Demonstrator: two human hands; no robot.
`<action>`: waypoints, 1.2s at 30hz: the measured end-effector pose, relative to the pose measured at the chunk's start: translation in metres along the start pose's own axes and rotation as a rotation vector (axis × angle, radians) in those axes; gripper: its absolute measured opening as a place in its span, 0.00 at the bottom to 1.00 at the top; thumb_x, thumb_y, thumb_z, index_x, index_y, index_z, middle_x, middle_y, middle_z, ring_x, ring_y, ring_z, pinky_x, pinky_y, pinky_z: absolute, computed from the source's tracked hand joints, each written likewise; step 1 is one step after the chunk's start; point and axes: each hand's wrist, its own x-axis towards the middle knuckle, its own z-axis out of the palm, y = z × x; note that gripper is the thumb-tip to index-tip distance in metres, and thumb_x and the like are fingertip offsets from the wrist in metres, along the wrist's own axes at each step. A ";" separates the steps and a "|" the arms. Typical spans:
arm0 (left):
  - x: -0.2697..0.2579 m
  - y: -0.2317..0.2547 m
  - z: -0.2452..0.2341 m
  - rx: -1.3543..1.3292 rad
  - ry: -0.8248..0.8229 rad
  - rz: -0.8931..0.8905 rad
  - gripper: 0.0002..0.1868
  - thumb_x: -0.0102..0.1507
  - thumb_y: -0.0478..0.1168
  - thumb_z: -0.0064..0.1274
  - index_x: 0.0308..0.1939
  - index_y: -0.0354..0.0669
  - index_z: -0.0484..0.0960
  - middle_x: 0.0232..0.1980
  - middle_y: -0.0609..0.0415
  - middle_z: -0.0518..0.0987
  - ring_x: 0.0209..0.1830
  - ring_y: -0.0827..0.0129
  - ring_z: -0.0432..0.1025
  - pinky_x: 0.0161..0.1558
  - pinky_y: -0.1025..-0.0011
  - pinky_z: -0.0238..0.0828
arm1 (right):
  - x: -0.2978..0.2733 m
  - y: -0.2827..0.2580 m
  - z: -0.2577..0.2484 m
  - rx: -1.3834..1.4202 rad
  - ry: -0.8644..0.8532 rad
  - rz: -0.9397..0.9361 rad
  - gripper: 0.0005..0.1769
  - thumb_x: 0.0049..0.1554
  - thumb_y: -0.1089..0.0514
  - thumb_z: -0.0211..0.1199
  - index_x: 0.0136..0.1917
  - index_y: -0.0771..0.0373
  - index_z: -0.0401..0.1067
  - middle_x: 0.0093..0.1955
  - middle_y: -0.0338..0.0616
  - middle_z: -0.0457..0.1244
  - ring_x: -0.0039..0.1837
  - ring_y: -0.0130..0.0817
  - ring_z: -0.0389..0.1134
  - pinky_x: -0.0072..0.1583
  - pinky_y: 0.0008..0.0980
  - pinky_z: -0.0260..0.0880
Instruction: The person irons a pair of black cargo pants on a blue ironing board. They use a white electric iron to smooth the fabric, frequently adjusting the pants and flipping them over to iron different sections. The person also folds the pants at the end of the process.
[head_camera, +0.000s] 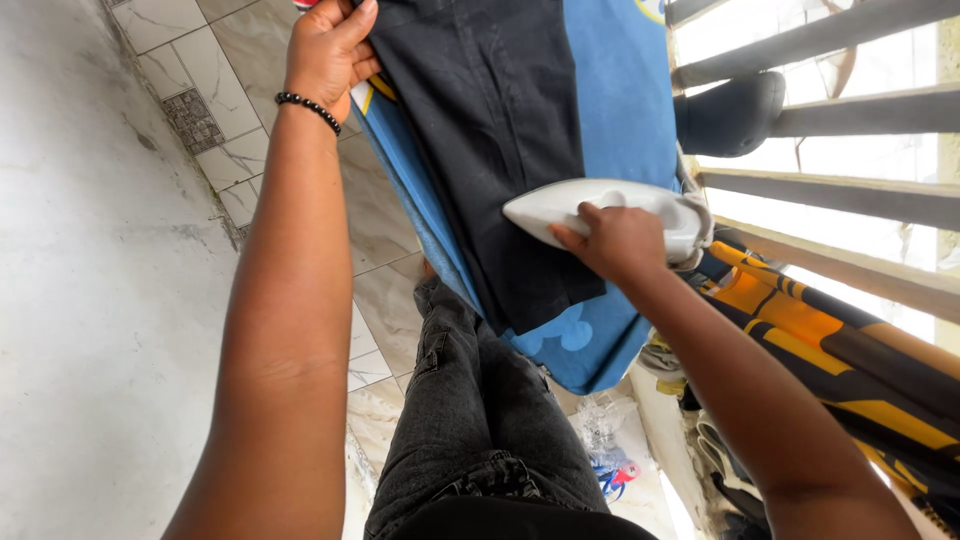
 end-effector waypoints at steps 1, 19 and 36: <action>0.002 0.004 -0.001 0.012 -0.006 0.001 0.10 0.70 0.46 0.58 0.45 0.43 0.82 0.48 0.56 0.85 0.45 0.69 0.82 0.51 0.67 0.83 | 0.005 0.005 -0.001 -0.014 0.032 -0.004 0.35 0.56 0.22 0.53 0.57 0.49 0.80 0.36 0.48 0.70 0.38 0.44 0.73 0.38 0.42 0.70; 0.002 0.004 -0.001 -0.034 -0.007 -0.031 0.11 0.68 0.47 0.57 0.45 0.45 0.83 0.47 0.56 0.86 0.46 0.70 0.83 0.50 0.68 0.83 | 0.023 -0.008 -0.024 0.231 -0.020 0.257 0.36 0.59 0.23 0.52 0.56 0.54 0.79 0.34 0.48 0.70 0.37 0.43 0.74 0.41 0.42 0.71; 0.010 -0.013 -0.014 -0.064 -0.060 0.037 0.11 0.71 0.46 0.56 0.51 0.44 0.83 0.50 0.55 0.85 0.44 0.70 0.80 0.49 0.70 0.80 | -0.011 -0.027 0.004 0.030 -0.129 0.032 0.34 0.61 0.24 0.50 0.52 0.52 0.79 0.30 0.44 0.69 0.30 0.36 0.71 0.32 0.37 0.67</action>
